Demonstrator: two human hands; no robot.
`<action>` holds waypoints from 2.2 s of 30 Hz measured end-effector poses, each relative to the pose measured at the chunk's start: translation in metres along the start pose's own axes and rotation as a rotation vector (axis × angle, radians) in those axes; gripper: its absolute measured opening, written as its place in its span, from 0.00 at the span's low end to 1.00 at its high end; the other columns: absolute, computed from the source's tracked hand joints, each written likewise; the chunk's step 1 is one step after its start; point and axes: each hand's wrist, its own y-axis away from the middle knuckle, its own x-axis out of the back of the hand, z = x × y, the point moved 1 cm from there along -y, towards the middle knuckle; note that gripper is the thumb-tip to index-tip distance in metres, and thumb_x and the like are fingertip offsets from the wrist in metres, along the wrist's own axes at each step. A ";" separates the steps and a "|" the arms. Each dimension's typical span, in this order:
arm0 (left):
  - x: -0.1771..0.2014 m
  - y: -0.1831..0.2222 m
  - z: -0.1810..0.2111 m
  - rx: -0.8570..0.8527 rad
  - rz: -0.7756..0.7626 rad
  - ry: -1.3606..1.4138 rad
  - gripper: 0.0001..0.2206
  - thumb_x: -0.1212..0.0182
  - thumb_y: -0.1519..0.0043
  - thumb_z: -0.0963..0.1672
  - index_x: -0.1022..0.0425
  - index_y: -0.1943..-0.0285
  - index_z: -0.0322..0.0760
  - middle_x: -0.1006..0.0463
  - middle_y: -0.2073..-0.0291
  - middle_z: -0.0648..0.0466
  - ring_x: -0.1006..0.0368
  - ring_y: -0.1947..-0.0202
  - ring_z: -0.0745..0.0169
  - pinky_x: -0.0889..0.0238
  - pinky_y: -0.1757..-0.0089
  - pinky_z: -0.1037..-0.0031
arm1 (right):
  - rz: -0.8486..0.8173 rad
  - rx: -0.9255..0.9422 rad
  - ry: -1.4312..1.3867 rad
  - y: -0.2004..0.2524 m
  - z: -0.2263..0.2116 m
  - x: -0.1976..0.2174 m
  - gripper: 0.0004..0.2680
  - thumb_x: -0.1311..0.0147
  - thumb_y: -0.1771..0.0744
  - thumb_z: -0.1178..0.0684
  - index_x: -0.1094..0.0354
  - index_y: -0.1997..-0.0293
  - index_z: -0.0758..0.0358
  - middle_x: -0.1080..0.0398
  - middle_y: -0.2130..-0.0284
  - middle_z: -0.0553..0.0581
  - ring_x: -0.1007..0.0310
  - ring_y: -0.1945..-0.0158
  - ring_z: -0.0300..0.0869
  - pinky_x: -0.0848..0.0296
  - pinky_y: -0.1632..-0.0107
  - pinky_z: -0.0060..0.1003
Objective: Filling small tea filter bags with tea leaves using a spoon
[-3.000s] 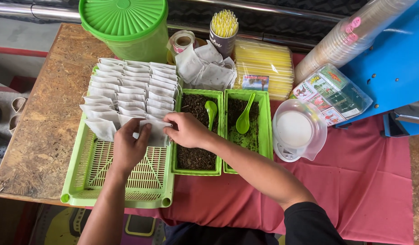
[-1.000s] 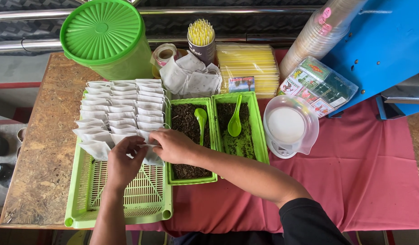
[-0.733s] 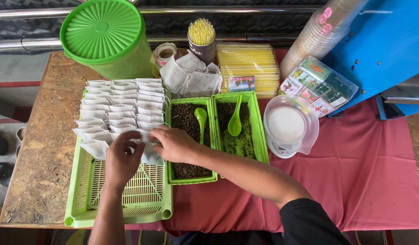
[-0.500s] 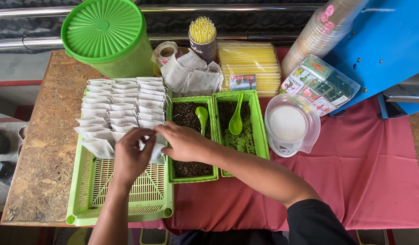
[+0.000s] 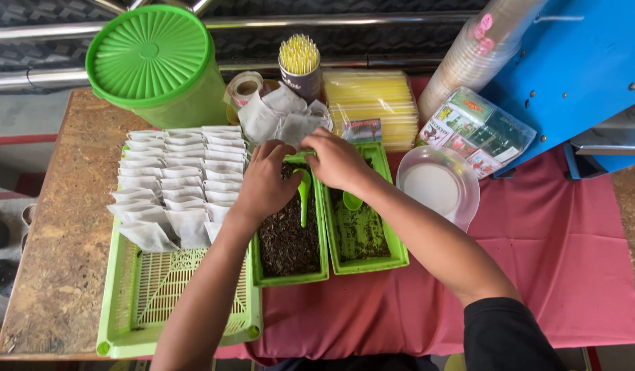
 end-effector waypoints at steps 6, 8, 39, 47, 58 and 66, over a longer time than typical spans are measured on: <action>-0.046 -0.015 -0.028 0.059 -0.068 -0.067 0.26 0.26 0.53 0.47 0.26 0.45 0.43 0.28 0.48 0.46 0.29 0.47 0.39 0.33 0.49 0.53 | 0.130 0.033 0.113 -0.021 0.008 0.007 0.05 0.44 0.34 0.64 0.24 0.56 0.67 0.32 0.50 0.67 0.24 0.49 0.60 0.20 0.50 0.52; -0.045 -0.018 -0.024 0.080 -0.094 -0.057 0.25 0.27 0.51 0.47 0.27 0.44 0.41 0.30 0.46 0.46 0.30 0.45 0.38 0.33 0.50 0.52 | 0.136 0.062 0.169 -0.029 0.008 0.004 0.05 0.43 0.34 0.64 0.24 0.56 0.67 0.33 0.48 0.66 0.24 0.48 0.60 0.20 0.52 0.51; -0.009 0.020 0.058 0.429 0.074 0.946 0.35 0.38 0.40 0.35 0.53 0.25 0.36 0.28 0.49 0.20 0.26 0.49 0.18 0.28 0.55 0.45 | 0.200 0.124 -0.296 0.076 0.006 0.047 0.15 0.43 0.37 0.68 0.34 0.46 0.69 0.26 0.58 0.68 0.21 0.56 0.59 0.22 0.57 0.49; -0.031 0.026 0.033 0.431 0.251 0.981 0.18 0.27 0.44 0.38 0.33 0.50 0.27 0.23 0.73 0.42 0.24 0.72 0.56 0.26 0.71 0.66 | 0.184 0.408 -0.265 0.080 0.016 0.023 0.12 0.39 0.38 0.68 0.31 0.52 0.64 0.30 0.61 0.58 0.26 0.63 0.46 0.24 0.63 0.38; -0.049 0.042 0.040 0.042 0.523 0.499 0.34 0.36 0.45 0.35 0.50 0.29 0.27 0.36 0.42 0.40 0.28 0.45 0.36 0.31 0.47 0.50 | 0.194 0.294 -0.525 0.085 0.019 0.038 0.12 0.45 0.39 0.70 0.26 0.56 0.64 0.27 0.69 0.56 0.28 0.66 0.44 0.27 0.60 0.40; -0.055 0.043 0.057 -0.223 0.210 0.300 0.52 0.23 0.59 0.38 0.50 0.22 0.29 0.46 0.26 0.37 0.56 0.25 0.27 0.70 0.32 0.38 | 0.116 0.329 -0.178 0.094 0.006 0.051 0.20 0.44 0.41 0.69 0.30 0.43 0.67 0.27 0.72 0.59 0.26 0.66 0.51 0.26 0.55 0.46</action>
